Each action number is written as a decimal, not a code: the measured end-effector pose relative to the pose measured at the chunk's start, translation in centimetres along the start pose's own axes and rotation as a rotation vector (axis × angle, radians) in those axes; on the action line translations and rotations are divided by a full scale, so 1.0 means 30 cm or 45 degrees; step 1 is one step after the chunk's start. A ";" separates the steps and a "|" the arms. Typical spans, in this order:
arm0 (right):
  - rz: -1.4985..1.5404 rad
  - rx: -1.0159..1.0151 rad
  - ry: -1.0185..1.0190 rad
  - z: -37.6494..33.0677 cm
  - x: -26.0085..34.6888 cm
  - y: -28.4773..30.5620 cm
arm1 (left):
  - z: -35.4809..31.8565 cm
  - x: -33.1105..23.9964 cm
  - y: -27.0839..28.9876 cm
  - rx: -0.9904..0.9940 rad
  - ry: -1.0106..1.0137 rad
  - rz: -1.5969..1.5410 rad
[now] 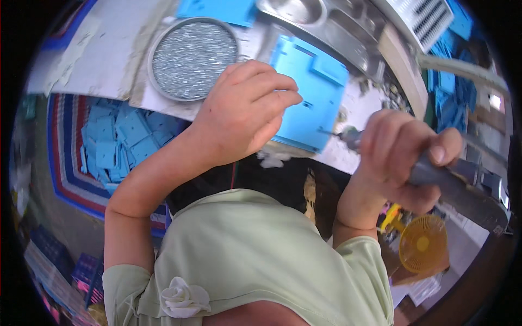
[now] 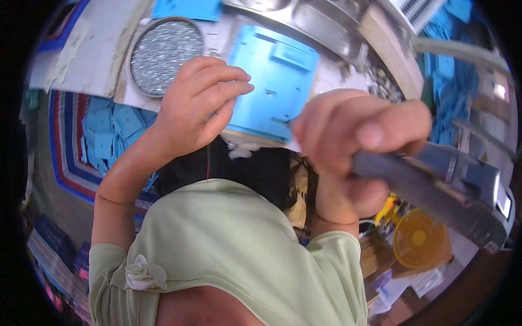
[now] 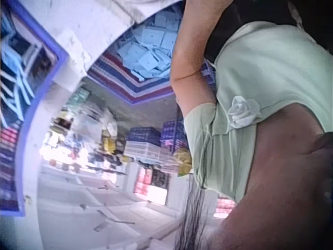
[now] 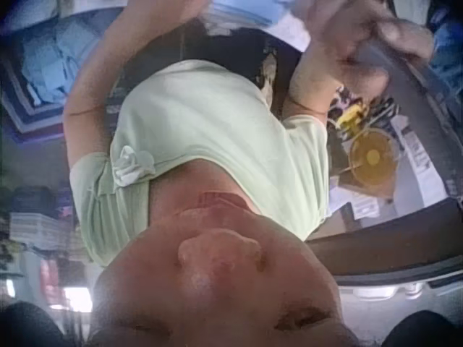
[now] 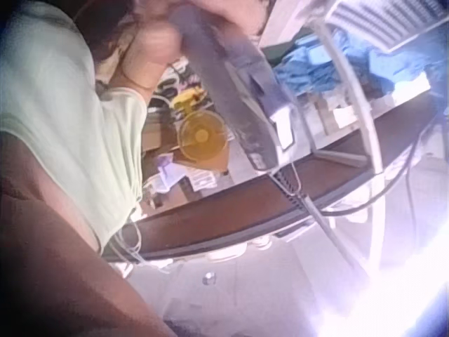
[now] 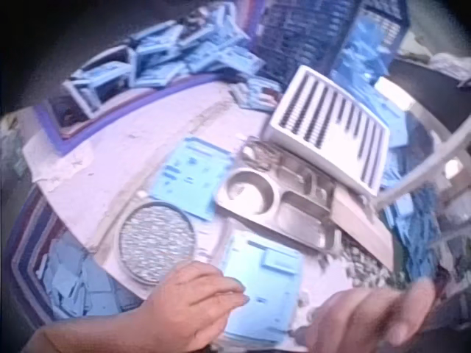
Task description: Assembling electronic components into a plastic housing using a powered screwdriver and a soldering iron.
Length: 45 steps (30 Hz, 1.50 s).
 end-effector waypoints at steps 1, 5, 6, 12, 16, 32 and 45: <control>0.018 0.020 0.036 -0.017 0.014 0.054 | 0.027 -0.019 -0.009 0.056 -0.009 0.008; -0.086 -0.255 -0.101 -0.113 0.019 0.066 | 0.054 -0.027 -0.065 0.287 0.062 0.209; -0.031 -0.270 -0.107 -0.125 0.007 0.060 | 0.057 -0.026 -0.062 0.310 0.061 0.208; 0.112 -0.316 -0.177 -0.146 -0.044 0.034 | 0.065 -0.032 -0.063 0.370 0.093 0.243; -0.237 -0.125 -0.179 -0.128 -0.089 0.022 | 0.060 -0.028 -0.070 0.349 0.101 0.240; -0.068 0.199 -0.082 -0.081 -0.115 0.071 | 0.034 -0.016 -0.072 0.195 0.177 0.025; -0.281 -0.352 0.017 -0.150 -0.075 0.207 | 0.165 -0.006 -0.071 0.312 0.088 0.295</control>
Point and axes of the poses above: each hand's wrist, its own z-axis towards the middle knuckle, its own y-axis out of the back of the hand, x = y × z, the point moved 2 cm from there along z, towards the middle knuckle, and after that the axes turned 11 degrees about x, right-handed, at the moved point
